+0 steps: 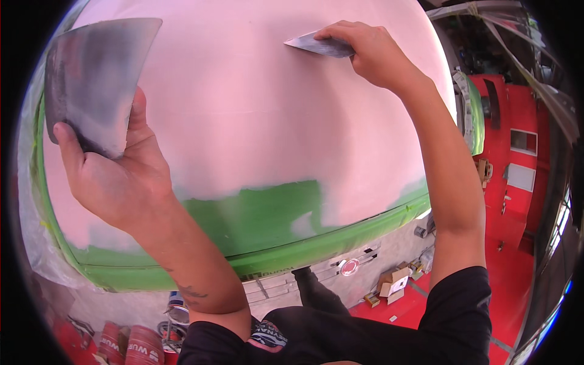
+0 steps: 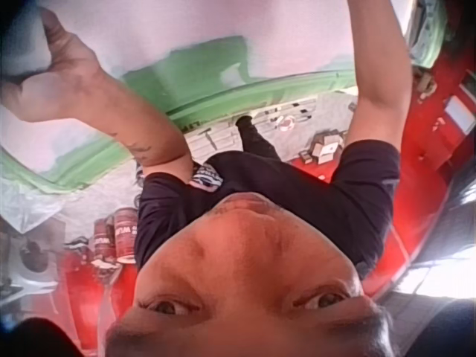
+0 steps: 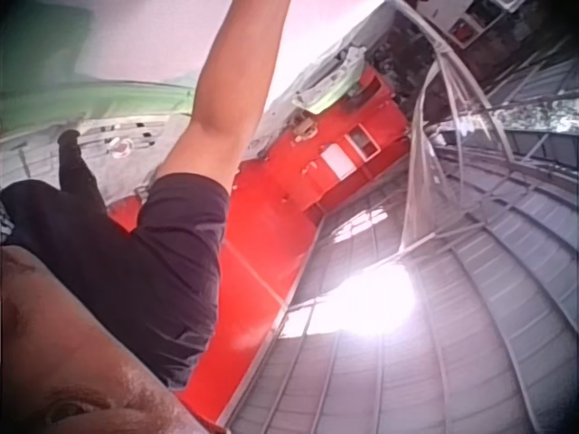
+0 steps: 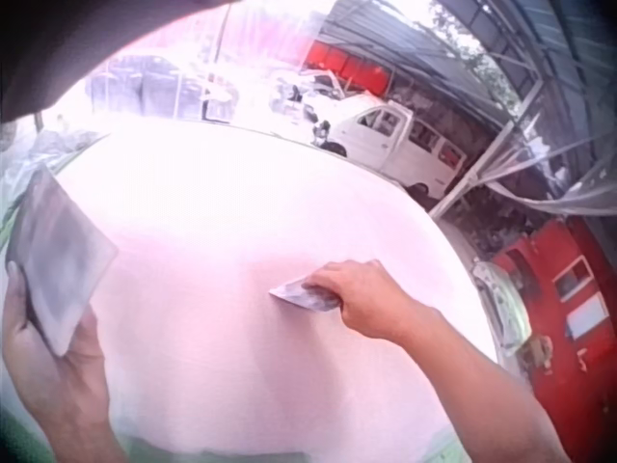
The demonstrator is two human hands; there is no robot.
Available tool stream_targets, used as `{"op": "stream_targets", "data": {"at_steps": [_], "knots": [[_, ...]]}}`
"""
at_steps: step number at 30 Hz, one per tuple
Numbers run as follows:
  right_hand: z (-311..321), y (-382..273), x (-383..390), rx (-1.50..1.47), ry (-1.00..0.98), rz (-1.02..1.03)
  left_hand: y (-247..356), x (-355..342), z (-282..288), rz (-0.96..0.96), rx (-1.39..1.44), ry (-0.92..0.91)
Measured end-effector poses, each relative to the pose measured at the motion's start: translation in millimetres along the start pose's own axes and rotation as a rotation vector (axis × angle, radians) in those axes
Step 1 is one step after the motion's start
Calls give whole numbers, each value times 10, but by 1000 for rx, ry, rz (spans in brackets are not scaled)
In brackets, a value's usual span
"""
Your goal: Mixing car body filler with hardener and applying it to a car panel with a spatula.
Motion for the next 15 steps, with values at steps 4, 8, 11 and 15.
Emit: {"op": "stream_targets", "data": {"at_steps": [4,8,11,15], "knots": [[6,-64,198,-3,19,70,-6,-7,-6,12,-24,-24],[15,-114,412,-21,-10,79,-25,-1,-47,49,10,-82],[22,-136,550,-79,-25,83,-39,8,-62,58,29,-85],[15,-173,749,-69,-67,70,-34,-7,-29,44,-4,4]]}}
Point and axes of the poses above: each hand's wrist, its own x-axis away from the middle knuckle, its own z-axis out of the back of the hand, y = z × x, the point moved 5 cm from there along -x, towards the middle knuckle, and after that the axes turned 2 degrees about z, right-handed, at the moved point
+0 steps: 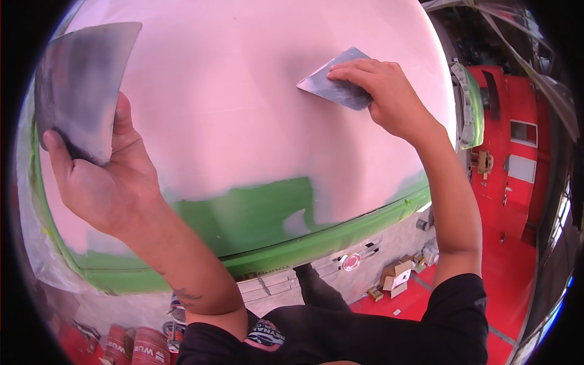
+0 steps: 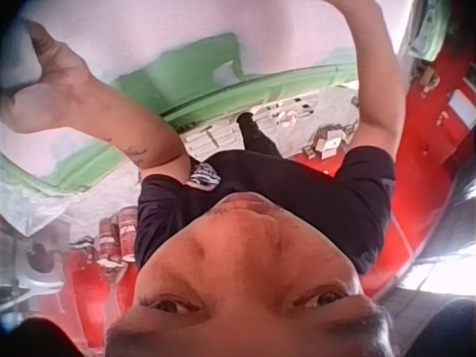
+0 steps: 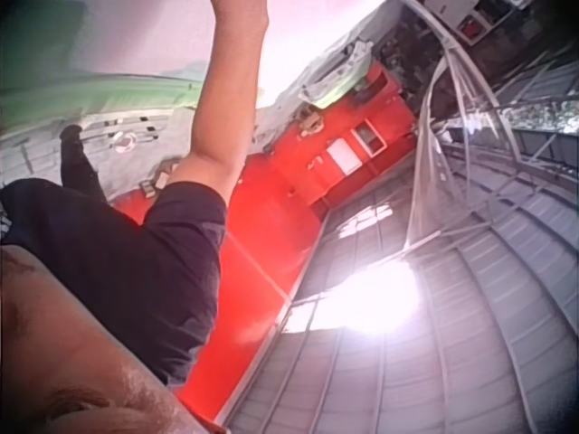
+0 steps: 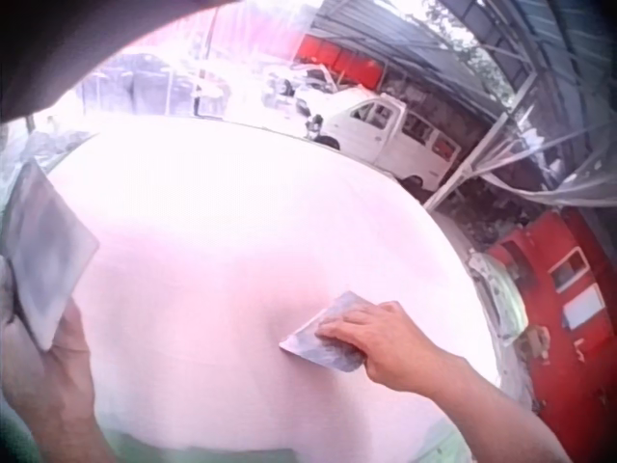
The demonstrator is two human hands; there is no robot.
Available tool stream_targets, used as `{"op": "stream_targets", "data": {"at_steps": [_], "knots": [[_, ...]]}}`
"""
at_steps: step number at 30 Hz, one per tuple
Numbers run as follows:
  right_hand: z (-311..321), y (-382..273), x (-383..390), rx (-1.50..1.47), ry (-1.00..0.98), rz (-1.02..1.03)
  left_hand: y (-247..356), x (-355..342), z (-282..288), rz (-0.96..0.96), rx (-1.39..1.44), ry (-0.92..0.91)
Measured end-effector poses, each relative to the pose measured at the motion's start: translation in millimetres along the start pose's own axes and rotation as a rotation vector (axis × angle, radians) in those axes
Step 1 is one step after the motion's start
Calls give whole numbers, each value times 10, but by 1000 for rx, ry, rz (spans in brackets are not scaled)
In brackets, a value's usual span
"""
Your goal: Mixing car body filler with hardener and applying it to a car panel with a spatula.
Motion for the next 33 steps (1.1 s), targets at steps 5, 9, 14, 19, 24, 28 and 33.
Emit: {"op": "stream_targets", "data": {"at_steps": [5,9,14,19,24,28,33], "knots": [[9,-127,286,81,-2,0,-8,21,-41,33,2,-48],[-20,-205,498,90,14,-11,-46,30,-121,43,-32,-61],[-130,-207,805,17,-71,-123,-99,21,-115,-71,-493,363],[-71,-320,1018,23,-107,-138,-246,92,-276,-10,-530,369],[475,-539,896,-222,243,-142,-408,158,-411,94,-415,311],[645,-1098,603,-413,605,84,-638,288,-543,259,-327,226],[427,-1125,147,-153,573,198,-790,348,-627,441,-211,208]]}}
Point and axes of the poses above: each hand's wrist, its own x-axis away from the middle knuckle, its own z-axis out of the back of the hand, y = z × x, the point moved 5 cm from there along -x, towards the middle knuckle, and after that the axes turned 2 degrees about z, right-handed, at the moved point
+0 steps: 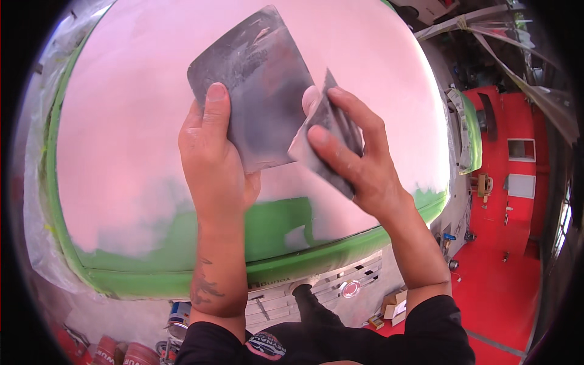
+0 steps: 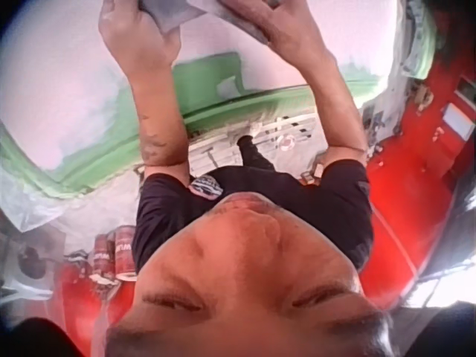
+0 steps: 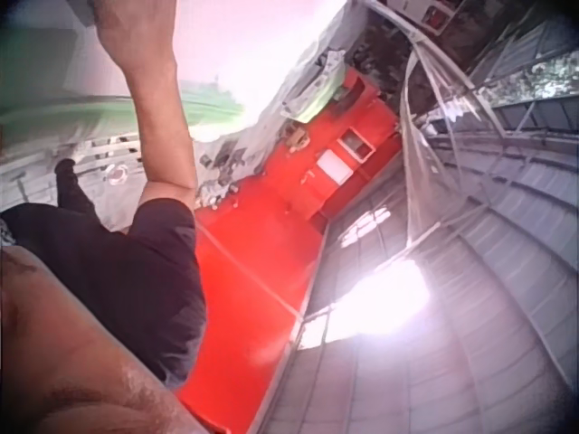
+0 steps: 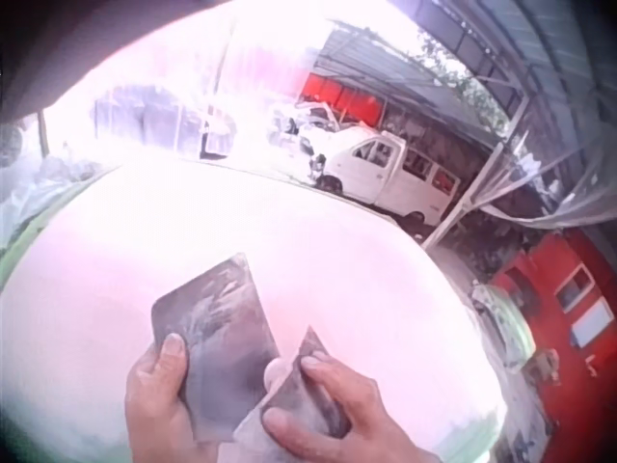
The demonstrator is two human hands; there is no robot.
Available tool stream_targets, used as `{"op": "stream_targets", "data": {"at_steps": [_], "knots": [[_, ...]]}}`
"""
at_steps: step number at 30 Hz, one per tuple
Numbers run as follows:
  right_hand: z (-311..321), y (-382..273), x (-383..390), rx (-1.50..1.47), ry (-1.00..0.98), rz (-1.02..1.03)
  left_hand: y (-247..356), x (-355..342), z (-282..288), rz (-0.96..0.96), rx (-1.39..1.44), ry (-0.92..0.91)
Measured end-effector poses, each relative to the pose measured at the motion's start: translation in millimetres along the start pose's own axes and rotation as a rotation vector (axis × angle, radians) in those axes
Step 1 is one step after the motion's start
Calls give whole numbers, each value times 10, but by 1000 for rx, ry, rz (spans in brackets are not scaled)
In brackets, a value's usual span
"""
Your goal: Mixing car body filler with hardener and applying it to a car panel with a spatula.
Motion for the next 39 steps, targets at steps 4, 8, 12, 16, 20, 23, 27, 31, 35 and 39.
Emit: {"op": "stream_targets", "data": {"at_steps": [4,8,12,16,20,23,27,31,35,39], "knots": [[245,426,45,405,-165,-120,56,47,0,-110,-177,4],[496,281,-36,293,-107,-117,70,120,-34,-311,-574,-7],[329,63,-43,335,-486,-38,87,141,-41,-361,-775,85],[259,689,-41,79,-523,-328,345,144,123,-525,-400,368],[115,1697,-173,139,-387,-501,448,99,215,-533,-300,491],[-147,2129,-316,294,-423,-466,455,82,230,-550,-274,519],[-360,2278,-492,355,-445,-493,467,69,250,-569,-293,529],[-380,2239,-573,355,-506,-488,458,25,244,-640,-247,455],[-344,2218,-537,360,-552,-423,460,27,226,-653,-287,418],[-334,2257,-393,311,-567,-461,453,29,230,-662,-251,425]]}}
Point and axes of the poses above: each hand's wrist, its own x-axis away from the middle knuckle, its own z-axis out of the back of the hand, y = z × x, the point moved 5 cm from there along -x, towards the middle knuckle, and after that the axes turned 2 degrees about z, right-handed, at the moved point
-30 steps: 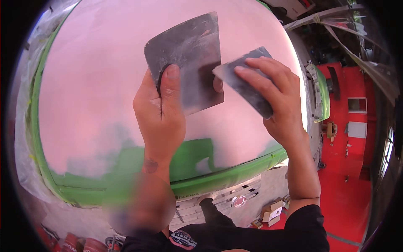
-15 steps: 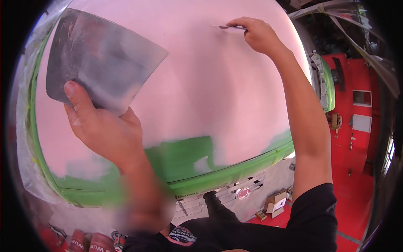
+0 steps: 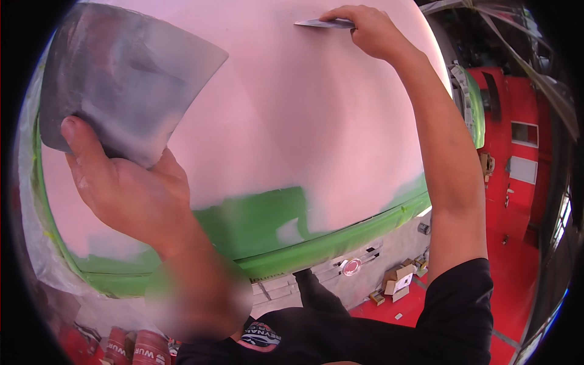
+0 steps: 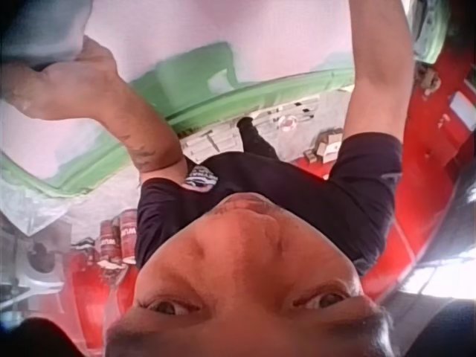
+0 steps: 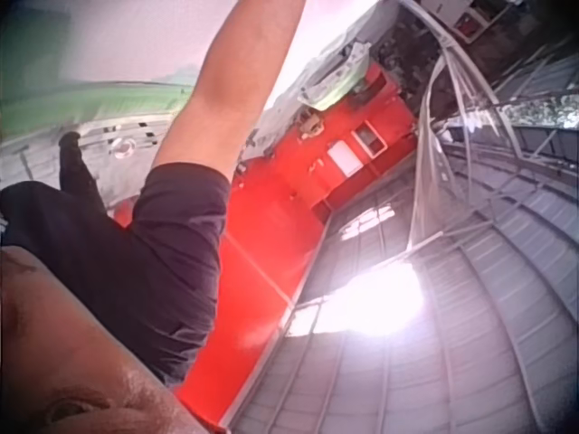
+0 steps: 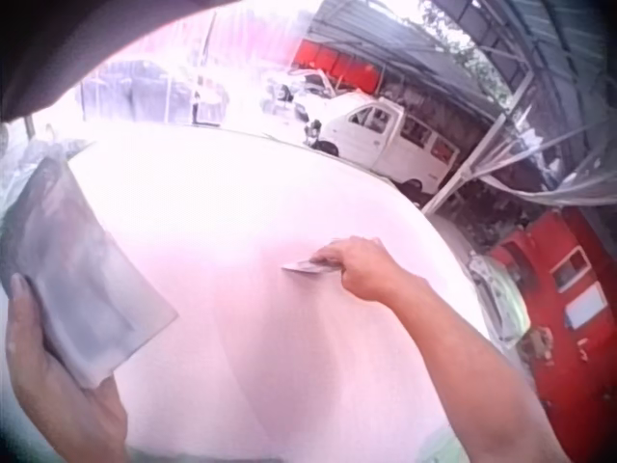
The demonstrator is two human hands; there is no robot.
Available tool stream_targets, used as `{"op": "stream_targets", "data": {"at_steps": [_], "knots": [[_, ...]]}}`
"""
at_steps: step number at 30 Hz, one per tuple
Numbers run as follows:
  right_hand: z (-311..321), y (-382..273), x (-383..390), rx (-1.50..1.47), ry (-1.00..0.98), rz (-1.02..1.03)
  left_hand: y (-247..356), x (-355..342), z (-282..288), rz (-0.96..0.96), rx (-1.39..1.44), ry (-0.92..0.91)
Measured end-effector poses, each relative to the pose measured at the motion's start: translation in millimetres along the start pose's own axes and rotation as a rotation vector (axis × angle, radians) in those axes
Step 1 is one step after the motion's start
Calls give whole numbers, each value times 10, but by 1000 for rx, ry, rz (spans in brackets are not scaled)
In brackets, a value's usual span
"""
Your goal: Mixing car body filler with hardener and applying it to a car panel with a spatula.
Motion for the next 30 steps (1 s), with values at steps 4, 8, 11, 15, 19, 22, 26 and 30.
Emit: {"op": "stream_targets", "data": {"at_steps": [4,8,11,15,19,22,26,30], "knots": [[-38,43,247,-17,96,79,5,-25,-25,-57,-12,-55],[-87,83,544,-55,88,127,-15,-41,1,-3,5,-48],[-96,75,770,-80,98,169,-24,-47,-14,-26,53,-60],[-101,74,1061,-76,65,187,-30,-48,10,-19,-9,-33],[-110,74,1358,-42,33,166,-34,-67,32,-6,9,-80],[-121,42,1555,-10,33,179,-47,-88,55,-18,-1,-74],[-145,7,1830,-22,35,163,-54,-89,45,-29,-16,-88],[-197,-18,2091,-13,20,118,-72,-69,6,-6,53,-119]]}}
Point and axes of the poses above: each hand's wrist, its own x-axis away from the middle knuckle, its own z-axis out of the back of the hand, y = z × x, the point moved 5 cm from there along -x, towards the middle knuckle, and after that the axes turned 2 degrees about z, right-handed, at the moved point
